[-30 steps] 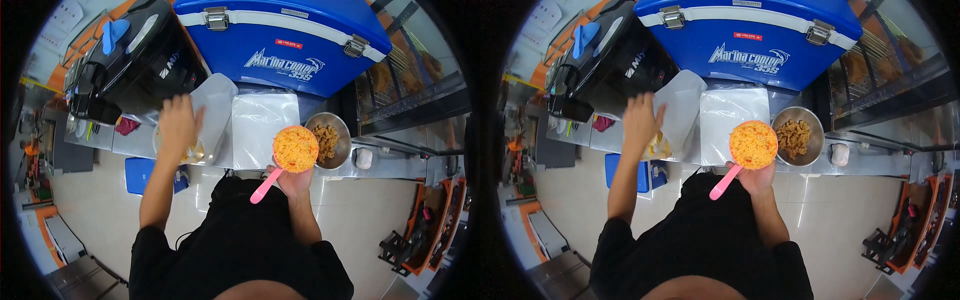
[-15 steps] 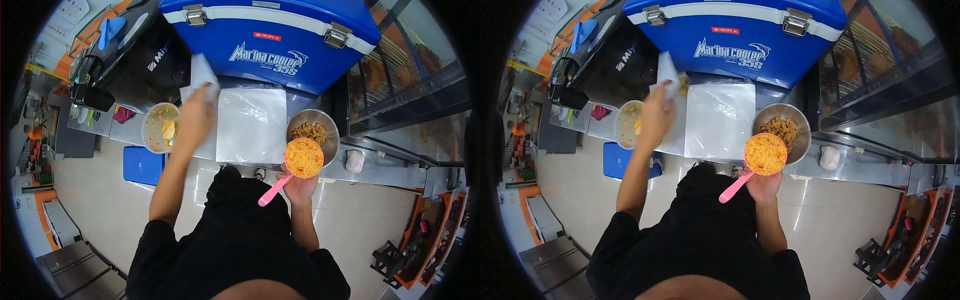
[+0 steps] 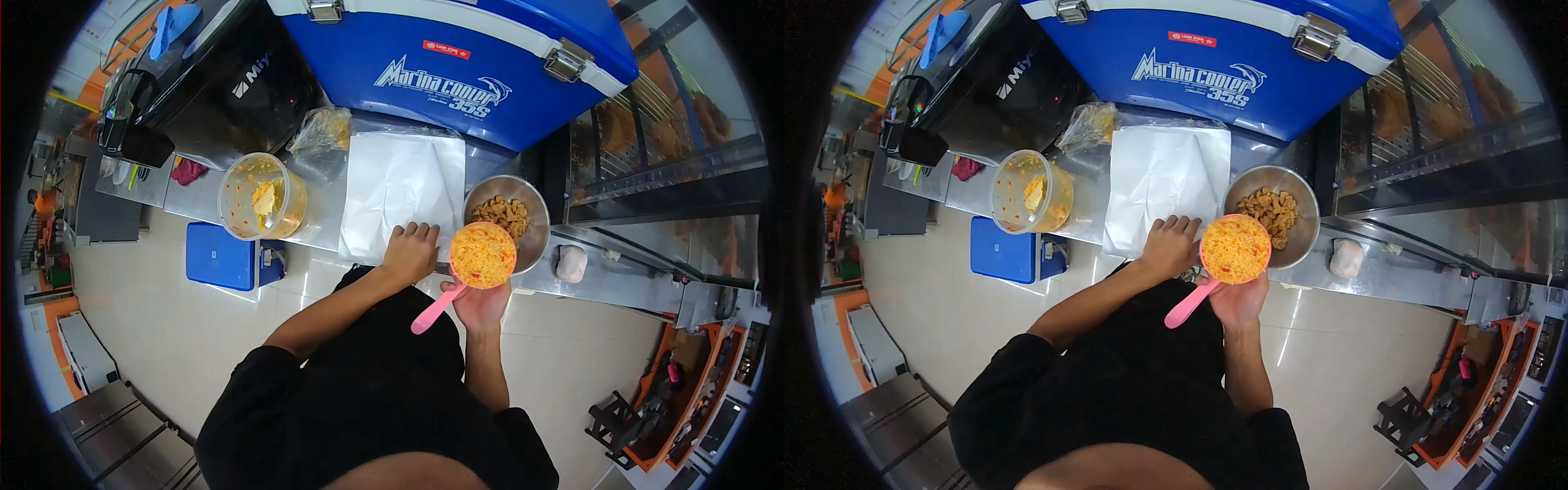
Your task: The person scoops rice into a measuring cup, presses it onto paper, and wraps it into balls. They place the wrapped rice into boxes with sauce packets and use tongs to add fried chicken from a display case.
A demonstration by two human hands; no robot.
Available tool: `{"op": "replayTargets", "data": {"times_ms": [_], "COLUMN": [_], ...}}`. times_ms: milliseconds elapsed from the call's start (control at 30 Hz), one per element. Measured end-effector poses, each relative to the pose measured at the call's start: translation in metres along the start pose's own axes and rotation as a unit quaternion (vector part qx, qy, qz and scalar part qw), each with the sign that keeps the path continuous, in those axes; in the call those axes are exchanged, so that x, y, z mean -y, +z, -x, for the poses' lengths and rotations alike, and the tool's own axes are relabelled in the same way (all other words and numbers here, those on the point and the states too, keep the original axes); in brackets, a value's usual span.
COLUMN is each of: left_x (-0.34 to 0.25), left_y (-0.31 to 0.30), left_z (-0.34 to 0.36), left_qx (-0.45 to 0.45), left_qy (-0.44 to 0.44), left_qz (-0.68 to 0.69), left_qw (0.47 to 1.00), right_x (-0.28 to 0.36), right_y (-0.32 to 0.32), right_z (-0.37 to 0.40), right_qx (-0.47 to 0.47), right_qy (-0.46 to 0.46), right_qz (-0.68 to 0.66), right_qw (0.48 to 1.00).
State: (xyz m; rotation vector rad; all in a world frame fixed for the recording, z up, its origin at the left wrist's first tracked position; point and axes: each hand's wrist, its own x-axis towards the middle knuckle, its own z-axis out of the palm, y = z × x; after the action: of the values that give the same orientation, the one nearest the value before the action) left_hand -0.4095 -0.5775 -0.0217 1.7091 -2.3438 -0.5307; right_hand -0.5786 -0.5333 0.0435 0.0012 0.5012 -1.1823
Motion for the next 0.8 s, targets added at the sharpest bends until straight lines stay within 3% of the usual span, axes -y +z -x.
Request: {"op": "replayTargets", "data": {"times_ms": [100, 200, 333, 400, 467, 500, 567, 700, 800], "left_x": [0.001, 0.008, 0.022, 0.038, 0.054, 0.061, 0.073, 0.080, 0.075], "left_y": [-0.017, -0.024, -0.049, -0.042, -0.032, -0.029, -0.032, -0.035, -0.035], "left_z": [0.014, 0.036, 0.043, 0.035, 0.019, 0.015, 0.013, 0.037, 0.031], "left_qx": [-0.014, 0.008, 0.080, 0.045, -0.042, -0.041, -0.030, 0.012, 0.010], "left_qy": [0.064, 0.038, -0.007, 0.005, 0.030, 0.032, -0.022, -0.087, -0.051], "left_qz": [-0.007, -0.053, 0.030, 0.036, 0.002, 0.005, -0.102, -0.108, -0.106], "left_qw": [0.998, 0.998, 0.996, 0.998, 0.999, 0.999, 0.994, 0.990, 0.993], "right_x": [-0.012, -0.024, -0.034, -0.038, -0.041, -0.042, -0.046, -0.048, -0.051], "right_y": [0.025, 0.010, 0.018, 0.014, 0.024, 0.027, 0.020, 0.022, 0.022], "right_z": [-0.006, -0.019, -0.026, -0.028, -0.026, -0.025, -0.024, -0.024, -0.029], "right_qx": [-0.053, 0.042, 0.008, 0.056, 0.002, -0.050, -0.039, -0.039, -0.035], "right_qy": [0.007, 0.023, 0.025, 0.027, 0.017, 0.008, 0.010, 0.000, -0.002], "right_qz": [-0.004, -0.044, -0.024, -0.025, -0.027, -0.032, -0.040, -0.038, -0.066], "right_qw": [0.999, 0.998, 0.999, 0.998, 0.999, 0.998, 0.998, 0.998, 0.997]}}
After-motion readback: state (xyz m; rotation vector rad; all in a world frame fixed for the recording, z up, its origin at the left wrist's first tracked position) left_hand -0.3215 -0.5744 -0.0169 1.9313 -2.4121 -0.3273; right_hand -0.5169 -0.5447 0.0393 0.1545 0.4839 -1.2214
